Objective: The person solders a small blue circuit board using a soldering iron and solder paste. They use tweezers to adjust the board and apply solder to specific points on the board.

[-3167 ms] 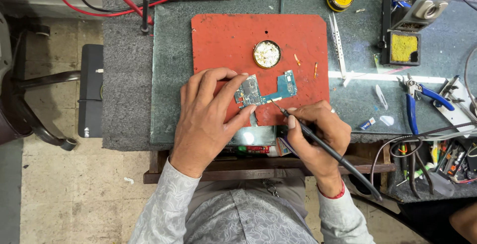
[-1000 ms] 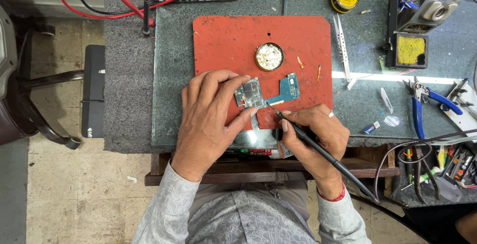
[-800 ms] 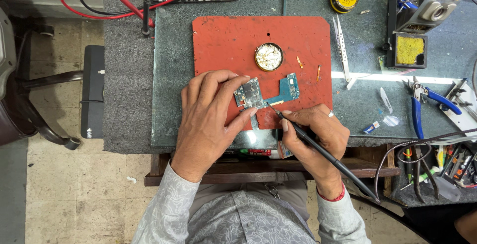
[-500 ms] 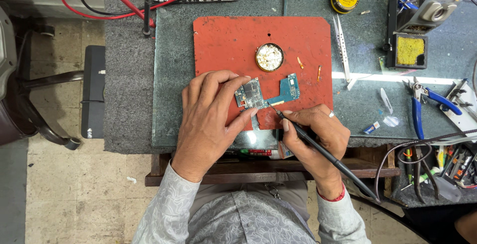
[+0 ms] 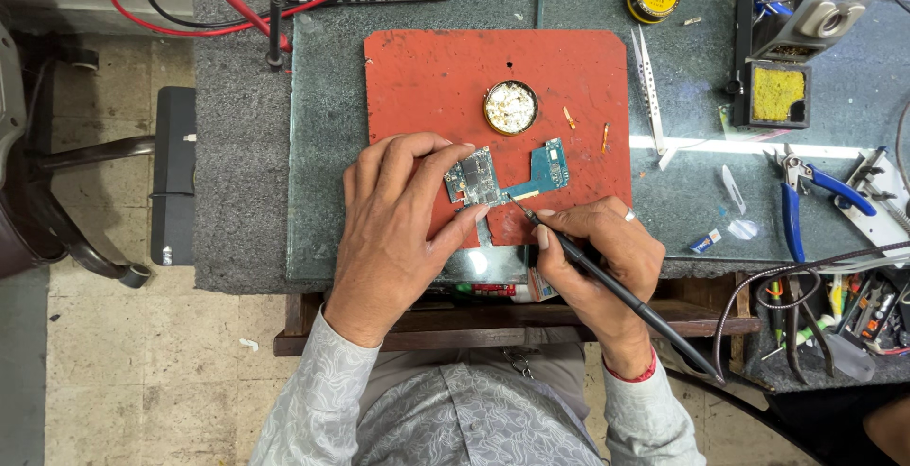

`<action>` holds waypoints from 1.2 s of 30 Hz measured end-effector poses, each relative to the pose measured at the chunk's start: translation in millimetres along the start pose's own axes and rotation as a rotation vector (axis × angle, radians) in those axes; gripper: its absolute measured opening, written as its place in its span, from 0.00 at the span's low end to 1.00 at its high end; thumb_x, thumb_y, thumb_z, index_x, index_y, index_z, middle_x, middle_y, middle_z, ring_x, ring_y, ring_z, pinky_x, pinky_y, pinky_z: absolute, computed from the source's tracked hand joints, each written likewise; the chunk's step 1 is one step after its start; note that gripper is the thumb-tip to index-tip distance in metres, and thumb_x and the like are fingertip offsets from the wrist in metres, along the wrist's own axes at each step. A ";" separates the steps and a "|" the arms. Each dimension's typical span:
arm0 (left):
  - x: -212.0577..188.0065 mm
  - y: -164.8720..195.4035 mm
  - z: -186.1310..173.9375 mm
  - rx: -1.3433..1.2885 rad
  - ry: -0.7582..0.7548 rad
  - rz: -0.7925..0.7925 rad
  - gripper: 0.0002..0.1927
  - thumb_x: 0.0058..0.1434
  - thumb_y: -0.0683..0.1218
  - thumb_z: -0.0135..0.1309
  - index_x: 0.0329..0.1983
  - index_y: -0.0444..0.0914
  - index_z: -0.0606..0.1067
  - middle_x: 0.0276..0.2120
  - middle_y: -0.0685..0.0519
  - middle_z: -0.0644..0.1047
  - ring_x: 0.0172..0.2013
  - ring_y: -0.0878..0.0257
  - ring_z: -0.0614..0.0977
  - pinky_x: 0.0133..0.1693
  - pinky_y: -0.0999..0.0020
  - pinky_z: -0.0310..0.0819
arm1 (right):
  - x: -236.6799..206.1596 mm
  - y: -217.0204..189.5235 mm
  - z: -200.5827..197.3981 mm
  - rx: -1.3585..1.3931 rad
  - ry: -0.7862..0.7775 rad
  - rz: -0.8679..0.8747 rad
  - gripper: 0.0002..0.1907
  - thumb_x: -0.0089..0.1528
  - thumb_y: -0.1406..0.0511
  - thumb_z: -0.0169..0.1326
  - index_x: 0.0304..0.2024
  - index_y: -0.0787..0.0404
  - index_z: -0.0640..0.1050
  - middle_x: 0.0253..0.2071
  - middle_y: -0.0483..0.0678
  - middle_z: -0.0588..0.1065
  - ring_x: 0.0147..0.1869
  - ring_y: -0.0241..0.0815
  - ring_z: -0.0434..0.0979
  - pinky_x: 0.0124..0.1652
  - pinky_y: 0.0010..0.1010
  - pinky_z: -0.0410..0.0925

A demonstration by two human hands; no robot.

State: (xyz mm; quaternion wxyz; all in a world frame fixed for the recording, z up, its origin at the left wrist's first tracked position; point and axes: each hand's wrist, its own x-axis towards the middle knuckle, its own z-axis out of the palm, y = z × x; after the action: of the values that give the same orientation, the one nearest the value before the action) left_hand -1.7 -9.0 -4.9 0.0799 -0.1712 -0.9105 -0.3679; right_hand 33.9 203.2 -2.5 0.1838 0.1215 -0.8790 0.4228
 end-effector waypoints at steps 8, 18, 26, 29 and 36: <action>-0.5 0.6 -0.6 0.002 0.007 0.006 0.30 0.56 0.54 0.67 0.61 0.42 0.74 0.55 0.55 0.70 0.60 0.55 0.68 0.61 0.54 0.60 | -0.4 0.5 0.0 -0.005 -0.001 -0.001 0.07 0.56 0.74 0.64 0.35 0.66 0.80 0.35 0.50 0.81 0.38 0.40 0.80 0.40 0.29 0.71; -0.3 0.5 -2.0 0.005 -0.001 -0.001 0.31 0.56 0.54 0.67 0.61 0.42 0.73 0.55 0.55 0.70 0.60 0.54 0.68 0.60 0.54 0.60 | -0.2 0.7 0.2 0.004 -0.003 0.004 0.06 0.56 0.74 0.64 0.35 0.66 0.80 0.36 0.50 0.81 0.38 0.40 0.80 0.40 0.28 0.71; -0.9 -0.6 -1.3 0.000 -0.004 -0.005 0.31 0.56 0.54 0.67 0.61 0.42 0.73 0.55 0.55 0.70 0.60 0.55 0.67 0.60 0.53 0.60 | -0.2 0.9 0.2 0.006 -0.012 0.010 0.06 0.56 0.74 0.64 0.35 0.66 0.80 0.36 0.50 0.81 0.38 0.40 0.80 0.40 0.28 0.71; -0.7 -0.6 0.4 -0.005 0.000 0.003 0.31 0.55 0.54 0.68 0.61 0.42 0.73 0.54 0.55 0.70 0.60 0.54 0.67 0.60 0.53 0.60 | -0.4 1.5 -1.0 0.004 -0.016 0.009 0.06 0.56 0.74 0.64 0.35 0.66 0.80 0.36 0.50 0.81 0.38 0.40 0.80 0.40 0.29 0.71; -1.3 -0.7 -0.1 0.002 0.004 0.004 0.31 0.56 0.54 0.68 0.61 0.43 0.74 0.54 0.55 0.70 0.60 0.54 0.67 0.60 0.53 0.60 | -0.9 2.1 -0.5 0.001 -0.013 0.011 0.06 0.56 0.74 0.64 0.35 0.66 0.80 0.36 0.50 0.81 0.38 0.40 0.80 0.40 0.29 0.71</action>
State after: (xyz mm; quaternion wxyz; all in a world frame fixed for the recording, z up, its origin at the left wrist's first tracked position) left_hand -0.8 -9.9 -5.6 0.0826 -0.1721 -0.9103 -0.3673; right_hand 34.1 205.0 -4.1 0.1756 0.1198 -0.8805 0.4236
